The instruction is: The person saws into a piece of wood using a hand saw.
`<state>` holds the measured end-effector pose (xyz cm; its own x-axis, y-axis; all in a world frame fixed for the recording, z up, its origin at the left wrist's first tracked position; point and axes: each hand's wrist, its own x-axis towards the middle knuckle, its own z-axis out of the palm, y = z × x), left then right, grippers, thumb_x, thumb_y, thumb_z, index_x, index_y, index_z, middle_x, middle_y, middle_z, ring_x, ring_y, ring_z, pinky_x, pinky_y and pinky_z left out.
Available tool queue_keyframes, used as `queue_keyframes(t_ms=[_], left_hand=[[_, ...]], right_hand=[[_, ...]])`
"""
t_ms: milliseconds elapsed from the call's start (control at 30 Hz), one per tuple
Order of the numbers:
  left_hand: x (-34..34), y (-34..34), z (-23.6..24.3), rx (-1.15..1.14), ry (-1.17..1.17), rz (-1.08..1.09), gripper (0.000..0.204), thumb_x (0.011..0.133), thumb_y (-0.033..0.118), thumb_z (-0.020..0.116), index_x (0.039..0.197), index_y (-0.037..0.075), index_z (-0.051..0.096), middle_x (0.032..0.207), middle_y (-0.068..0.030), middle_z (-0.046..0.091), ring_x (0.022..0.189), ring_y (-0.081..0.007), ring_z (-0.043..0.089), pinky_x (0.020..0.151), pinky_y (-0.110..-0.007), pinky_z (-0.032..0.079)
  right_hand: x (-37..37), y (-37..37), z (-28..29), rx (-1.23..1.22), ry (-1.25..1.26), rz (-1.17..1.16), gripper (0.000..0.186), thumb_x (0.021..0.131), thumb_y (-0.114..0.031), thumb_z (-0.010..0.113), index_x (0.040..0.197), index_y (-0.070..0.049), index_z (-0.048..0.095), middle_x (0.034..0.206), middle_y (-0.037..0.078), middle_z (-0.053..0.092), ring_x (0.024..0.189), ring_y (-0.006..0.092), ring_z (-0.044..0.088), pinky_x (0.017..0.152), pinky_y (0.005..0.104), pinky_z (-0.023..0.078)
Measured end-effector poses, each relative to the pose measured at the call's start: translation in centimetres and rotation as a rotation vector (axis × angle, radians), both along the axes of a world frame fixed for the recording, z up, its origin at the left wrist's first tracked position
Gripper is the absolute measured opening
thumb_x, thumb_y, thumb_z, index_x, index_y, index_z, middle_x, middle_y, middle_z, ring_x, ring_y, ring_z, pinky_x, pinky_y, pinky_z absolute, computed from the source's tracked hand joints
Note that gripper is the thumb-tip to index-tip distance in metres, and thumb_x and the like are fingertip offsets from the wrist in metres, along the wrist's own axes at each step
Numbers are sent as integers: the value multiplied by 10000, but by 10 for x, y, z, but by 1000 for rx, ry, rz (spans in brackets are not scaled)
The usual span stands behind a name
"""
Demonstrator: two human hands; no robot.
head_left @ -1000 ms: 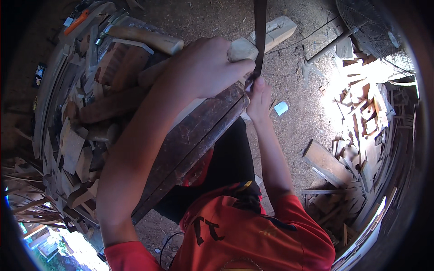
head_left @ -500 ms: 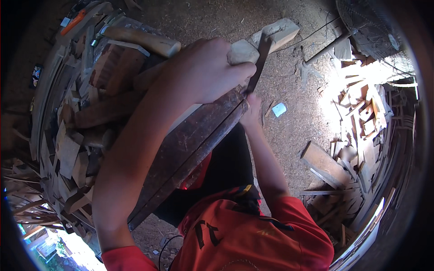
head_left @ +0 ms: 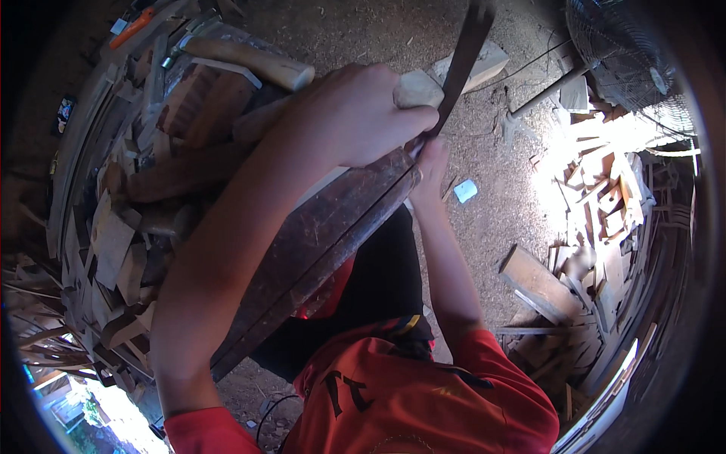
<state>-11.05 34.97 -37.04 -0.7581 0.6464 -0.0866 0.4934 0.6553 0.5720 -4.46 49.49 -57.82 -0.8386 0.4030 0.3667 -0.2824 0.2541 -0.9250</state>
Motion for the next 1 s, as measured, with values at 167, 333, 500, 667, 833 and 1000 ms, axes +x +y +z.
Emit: queue_keyframes(t_ms=[167,333,500,667,833,1000], left_hand=[[-5,9,-5,11,-9,0,480,853,410,648,861,-69,674,638,-194,592,590,-232,615,598,-393,470],[-2,4,-11,69,40,-65,413,868,358,640,793,-48,661,602,-118,601,560,-180,605,563,-362,456],[2,2,-2,-30,-61,11,331,855,311,666,825,-18,688,647,-85,645,598,-142,621,593,-336,473],[3,12,3,-22,-131,97,344,845,316,678,853,-28,687,700,-93,666,662,-142,645,629,-319,481],[0,6,5,-6,-106,65,343,846,316,677,847,-27,685,671,-79,638,625,-145,610,604,-337,463],[-3,13,-1,-47,-105,40,349,854,320,665,838,-29,681,631,-83,608,587,-155,585,580,-359,450]], right_hand=[[1,20,-36,122,127,84,497,1065,-419,477,829,-5,619,678,81,591,609,170,568,574,328,440],[2,13,-55,91,-25,10,149,923,-156,665,889,-11,651,642,91,552,602,136,519,601,323,457],[-1,4,-6,28,-116,26,103,939,-102,611,951,-18,670,659,81,555,606,128,499,603,311,443],[6,7,-19,15,-50,47,88,928,-93,605,918,-12,637,656,68,515,614,123,489,590,300,423],[-9,4,21,-41,-111,53,80,921,-85,604,906,-13,635,668,44,524,636,114,507,614,292,436],[11,5,-58,-160,-7,-12,110,943,-79,579,862,-13,614,654,54,507,617,123,485,600,321,418]])
